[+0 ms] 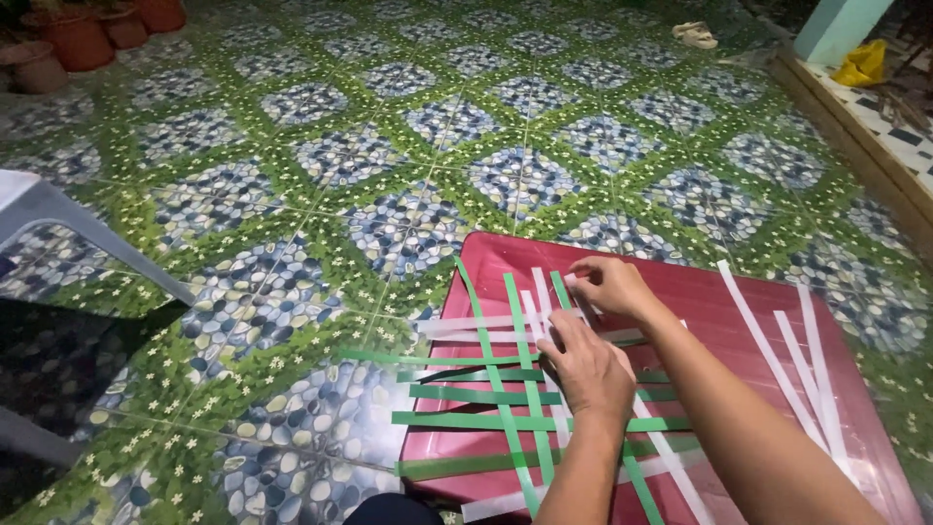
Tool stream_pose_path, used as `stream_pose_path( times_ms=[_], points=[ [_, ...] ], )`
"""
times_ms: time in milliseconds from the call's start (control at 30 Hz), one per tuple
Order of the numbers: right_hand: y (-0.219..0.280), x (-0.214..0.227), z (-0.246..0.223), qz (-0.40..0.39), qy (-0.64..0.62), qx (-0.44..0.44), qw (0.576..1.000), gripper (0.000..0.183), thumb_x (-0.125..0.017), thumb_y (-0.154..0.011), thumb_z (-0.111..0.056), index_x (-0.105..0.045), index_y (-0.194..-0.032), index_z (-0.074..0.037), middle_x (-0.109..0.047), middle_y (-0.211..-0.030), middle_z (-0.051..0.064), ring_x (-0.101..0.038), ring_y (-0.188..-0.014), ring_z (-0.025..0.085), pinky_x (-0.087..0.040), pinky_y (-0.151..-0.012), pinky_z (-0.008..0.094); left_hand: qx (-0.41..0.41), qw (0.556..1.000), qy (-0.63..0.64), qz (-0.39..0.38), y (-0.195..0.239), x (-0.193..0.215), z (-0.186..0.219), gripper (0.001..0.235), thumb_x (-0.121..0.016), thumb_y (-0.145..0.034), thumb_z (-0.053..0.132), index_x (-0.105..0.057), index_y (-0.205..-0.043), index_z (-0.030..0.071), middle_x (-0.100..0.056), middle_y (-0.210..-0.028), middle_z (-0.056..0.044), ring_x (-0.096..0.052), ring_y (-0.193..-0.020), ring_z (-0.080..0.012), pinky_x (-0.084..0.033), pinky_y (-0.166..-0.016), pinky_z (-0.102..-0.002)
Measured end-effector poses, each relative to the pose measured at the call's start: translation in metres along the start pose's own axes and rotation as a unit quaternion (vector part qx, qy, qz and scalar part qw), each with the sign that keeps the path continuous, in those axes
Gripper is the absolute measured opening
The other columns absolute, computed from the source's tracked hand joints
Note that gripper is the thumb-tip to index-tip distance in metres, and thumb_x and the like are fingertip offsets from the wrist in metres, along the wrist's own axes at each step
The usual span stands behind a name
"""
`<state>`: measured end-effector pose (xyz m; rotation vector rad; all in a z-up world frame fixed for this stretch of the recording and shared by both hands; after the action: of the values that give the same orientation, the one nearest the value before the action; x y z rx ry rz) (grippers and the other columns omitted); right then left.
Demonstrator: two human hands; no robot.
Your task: Weaving green and white plastic strips together on a small table to create a mat or component.
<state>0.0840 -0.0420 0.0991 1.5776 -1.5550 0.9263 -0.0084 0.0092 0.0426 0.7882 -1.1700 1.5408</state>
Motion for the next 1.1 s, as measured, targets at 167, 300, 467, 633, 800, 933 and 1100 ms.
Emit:
stream_pose_path(
  times_ms=[167,300,467,633,800,933,1100],
  points=[
    [0.004,-0.002,0.028,-0.022,0.014,-0.005,1.0,0.034,-0.06,-0.073,-0.025,-0.063,-0.106,-0.023,-0.068,-0.099,0.003,-0.061,-0.098,0.024,-0.047,-0.087,0.038,-0.005,0.992,0.029,0.12,-0.001,0.001,-0.001,0.058,-0.049,-0.072,0.023,-0.041,-0.114,-0.016,-0.04,-0.118,-0.034,-0.028,-0.118,-0.0483,-0.009,-0.093,-0.071],
    [0.029,0.005,0.022,-0.028,-0.001,0.013,1.0,0.033,-0.061,-0.073,-0.016,-0.064,-0.105,-0.016,-0.067,-0.101,0.008,-0.06,-0.1,0.027,-0.048,-0.087,0.039,-0.011,0.989,0.036,0.144,0.0,0.004,-0.003,0.053,-0.051,-0.07,0.022,-0.047,-0.108,-0.015,-0.045,-0.111,-0.032,-0.036,-0.11,-0.0482,-0.014,-0.089,-0.075],
    [0.043,-0.012,0.052,-0.011,0.086,0.144,0.986,0.032,-0.056,-0.076,-0.019,-0.059,-0.107,-0.012,-0.057,-0.113,0.011,-0.052,-0.107,0.033,-0.044,-0.091,0.042,-0.023,0.991,0.019,0.129,-0.003,-0.006,-0.004,0.044,-0.046,-0.07,0.015,-0.047,-0.104,-0.013,-0.045,-0.095,-0.027,-0.039,-0.094,-0.0427,-0.019,-0.084,-0.073],
    [0.036,-0.033,0.083,0.069,0.134,0.216,0.965,0.042,-0.048,-0.075,-0.013,-0.052,-0.117,-0.017,-0.052,-0.115,0.008,-0.05,-0.108,0.032,-0.045,-0.086,0.044,0.039,0.996,-0.003,0.081,-0.002,0.014,-0.001,0.061,-0.048,-0.075,0.03,-0.036,-0.125,-0.003,-0.039,-0.121,-0.023,-0.029,-0.118,-0.0384,-0.014,-0.093,-0.069],
    [0.034,-0.049,0.101,0.14,0.17,0.228,0.948,0.055,-0.046,-0.066,-0.013,-0.048,-0.12,-0.024,-0.05,-0.115,0.002,-0.049,-0.107,0.025,-0.045,-0.084,0.039,0.059,0.997,0.002,0.051,0.0,0.026,-0.005,0.056,-0.047,-0.076,0.032,-0.042,-0.12,-0.002,-0.038,-0.128,-0.023,-0.024,-0.125,-0.0407,-0.013,-0.096,-0.068],
    [0.04,-0.052,0.102,0.168,0.183,0.202,0.947,0.051,-0.047,-0.067,-0.013,-0.05,-0.116,-0.026,-0.051,-0.111,-0.001,-0.05,-0.106,0.021,-0.044,-0.084,0.037,0.033,0.999,-0.009,0.036,-0.008,-0.003,-0.01,0.053,-0.048,-0.077,0.032,-0.046,-0.118,-0.002,-0.042,-0.124,-0.025,-0.031,-0.12,-0.0438,-0.015,-0.097,-0.065],
    [0.049,-0.047,0.09,0.2,0.162,0.159,0.953,0.03,-0.046,-0.07,-0.015,-0.055,-0.092,-0.032,-0.053,-0.091,-0.013,-0.05,-0.096,0.01,-0.04,-0.08,0.029,-0.04,0.998,0.0,0.051,-0.018,0.0,-0.035,0.044,-0.047,-0.08,0.035,-0.055,-0.105,0.0,-0.051,-0.109,-0.02,-0.042,-0.107,-0.035,-0.021,-0.091,-0.064]
  ],
)
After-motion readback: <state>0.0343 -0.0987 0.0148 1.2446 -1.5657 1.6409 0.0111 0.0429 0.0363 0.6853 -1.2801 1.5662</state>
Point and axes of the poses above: each hand's wrist, its own y-axis away from the middle knuckle, its own x-axis out of the back of the hand, z = x × y, the point moved 2 cm from there along -y, towards the middle knuckle
